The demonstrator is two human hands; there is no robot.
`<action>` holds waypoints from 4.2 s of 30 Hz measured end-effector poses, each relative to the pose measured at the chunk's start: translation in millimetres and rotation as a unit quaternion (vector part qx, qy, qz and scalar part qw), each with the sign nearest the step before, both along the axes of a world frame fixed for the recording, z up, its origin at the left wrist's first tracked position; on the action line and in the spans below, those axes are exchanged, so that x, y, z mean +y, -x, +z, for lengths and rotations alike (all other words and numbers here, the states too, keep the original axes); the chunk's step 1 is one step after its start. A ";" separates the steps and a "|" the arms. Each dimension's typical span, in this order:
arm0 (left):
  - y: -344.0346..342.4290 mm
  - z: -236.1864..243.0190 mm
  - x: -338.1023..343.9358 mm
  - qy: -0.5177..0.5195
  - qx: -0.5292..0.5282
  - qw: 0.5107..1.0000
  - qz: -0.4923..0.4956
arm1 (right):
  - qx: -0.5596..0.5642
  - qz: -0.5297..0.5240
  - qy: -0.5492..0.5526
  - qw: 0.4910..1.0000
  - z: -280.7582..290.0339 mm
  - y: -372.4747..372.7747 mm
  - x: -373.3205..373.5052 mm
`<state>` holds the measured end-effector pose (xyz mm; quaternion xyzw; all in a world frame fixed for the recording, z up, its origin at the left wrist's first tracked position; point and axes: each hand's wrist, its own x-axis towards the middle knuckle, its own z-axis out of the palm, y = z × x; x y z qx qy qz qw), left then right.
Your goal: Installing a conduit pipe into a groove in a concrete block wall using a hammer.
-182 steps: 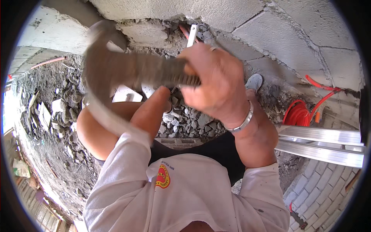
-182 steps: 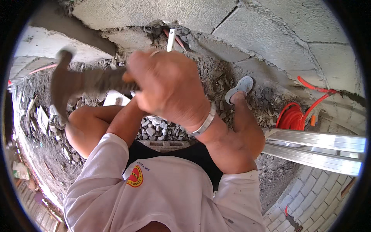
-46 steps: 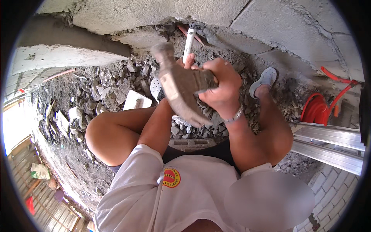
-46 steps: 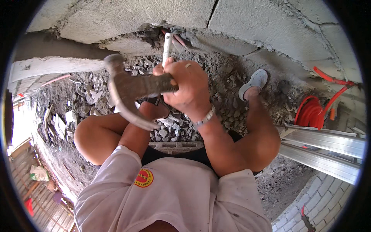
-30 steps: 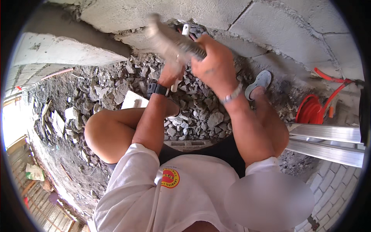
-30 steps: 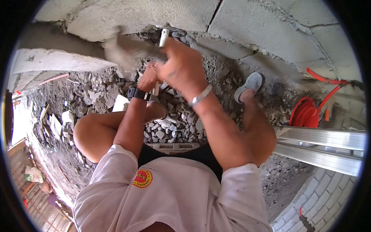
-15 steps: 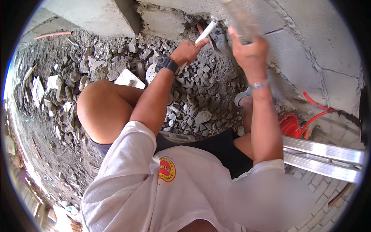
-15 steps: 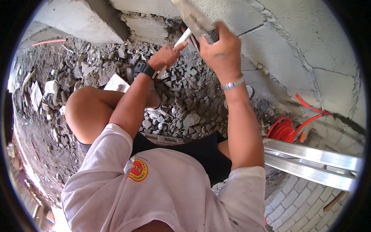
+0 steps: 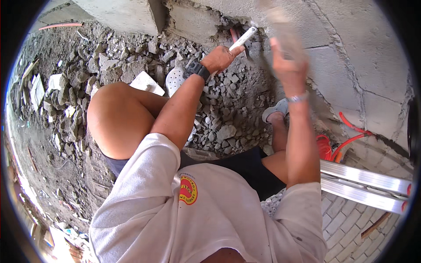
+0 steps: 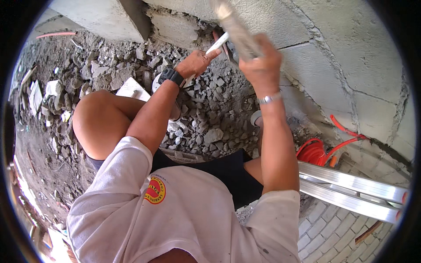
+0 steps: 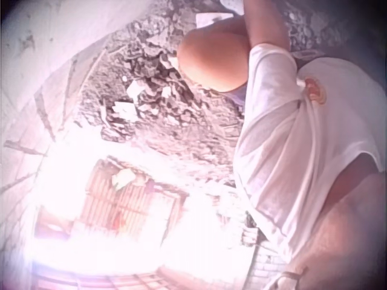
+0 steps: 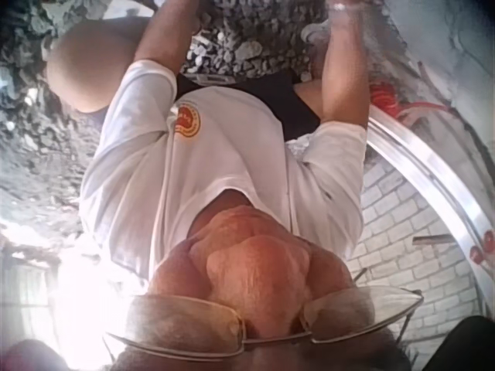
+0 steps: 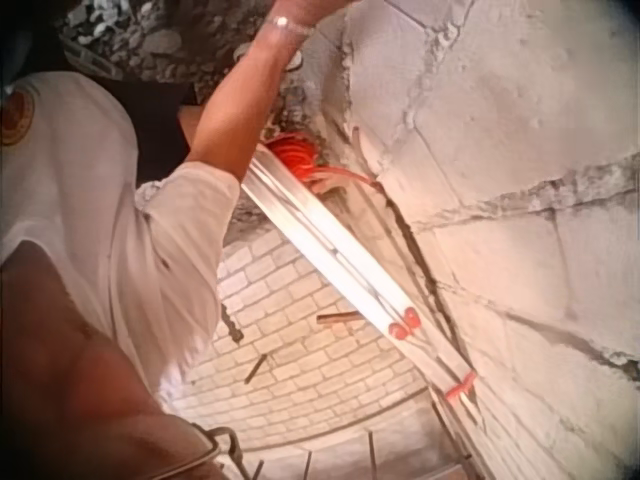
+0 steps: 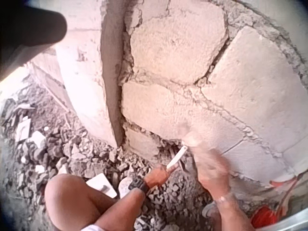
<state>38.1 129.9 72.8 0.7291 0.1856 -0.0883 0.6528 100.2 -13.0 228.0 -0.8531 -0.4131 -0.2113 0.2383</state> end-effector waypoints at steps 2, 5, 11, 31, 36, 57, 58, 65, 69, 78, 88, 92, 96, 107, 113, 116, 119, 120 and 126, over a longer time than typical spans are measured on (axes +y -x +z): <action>-6.0 3.6 -4.3 -0.015 0.010 0.999 -0.034 | 0.115 -0.135 0.216 0.960 -36.5 -25.3 -39.0; -2.9 -20.3 2.2 -0.038 -0.046 0.998 -0.009 | 0.188 -0.152 0.231 0.943 -19.5 -16.0 -18.3; 8.0 -4.9 7.4 0.006 0.005 1.000 -0.008 | 0.164 -0.037 -0.014 0.986 67.8 38.2 25.3; -10.4 -26.9 -12.1 -0.064 -0.049 0.996 -0.027 | 0.164 -0.159 0.341 0.912 -49.6 -37.4 -41.3; 4.1 -13.5 1.1 0.097 0.013 0.995 -0.026 | 0.175 -0.113 0.152 0.966 18.0 -11.2 -14.7; 0.0 -13.2 -15.5 0.153 0.003 0.988 0.004 | 0.032 0.032 -0.057 0.997 -6.7 3.9 -6.3; -3.5 -11.9 -20.9 0.170 0.006 0.985 0.002 | 0.023 0.020 -0.003 1.000 -42.3 -14.6 -29.4; 7.0 -16.9 -11.9 0.175 0.024 0.984 0.014 | 0.114 -0.035 0.136 0.983 27.8 19.1 1.8; 5.2 -25.4 -10.4 0.190 -0.003 0.981 0.026 | -0.044 0.156 -0.080 0.984 72.2 41.0 33.1; 0.8 -37.6 -12.1 0.156 -0.010 0.988 -0.007 | 0.188 -0.101 0.137 0.967 -13.4 5.9 -40.1; -5.5 -18.7 -26.5 0.172 -0.005 0.985 -0.006 | 0.156 -0.074 0.219 0.960 -63.9 -31.2 -47.4; 2.5 -29.7 -18.8 0.141 0.013 0.990 0.004 | 0.207 -0.108 0.152 0.960 -2.0 10.8 -16.8; 3.5 -33.7 -15.3 0.145 0.012 0.989 0.000 | 0.133 -0.001 -0.005 0.991 64.1 33.8 4.9; 7.9 -27.2 -27.5 0.147 0.013 0.988 0.038 | 0.198 -0.148 0.171 0.954 -21.4 -2.7 -69.1; -6.6 -20.1 -38.6 0.057 0.004 0.995 0.079 | 0.192 -0.135 0.076 0.969 29.0 22.3 -111.0; -13.3 -34.0 -48.1 -0.032 0.025 0.995 0.089 | 0.133 -0.115 0.013 0.984 12.2 38.0 -143.5; -22.3 -78.6 -85.5 -0.051 -0.084 0.975 0.199 | 0.326 -0.179 -0.091 0.924 -14.7 39.2 -173.1; -22.5 -77.9 -104.6 0.057 -0.007 0.975 0.215 | 0.329 -0.185 -0.095 0.921 -20.9 40.5 -177.3; -30.5 -122.4 -110.0 0.257 -0.025 0.941 0.220 | 0.416 -0.194 -0.219 0.861 -27.2 37.1 -166.9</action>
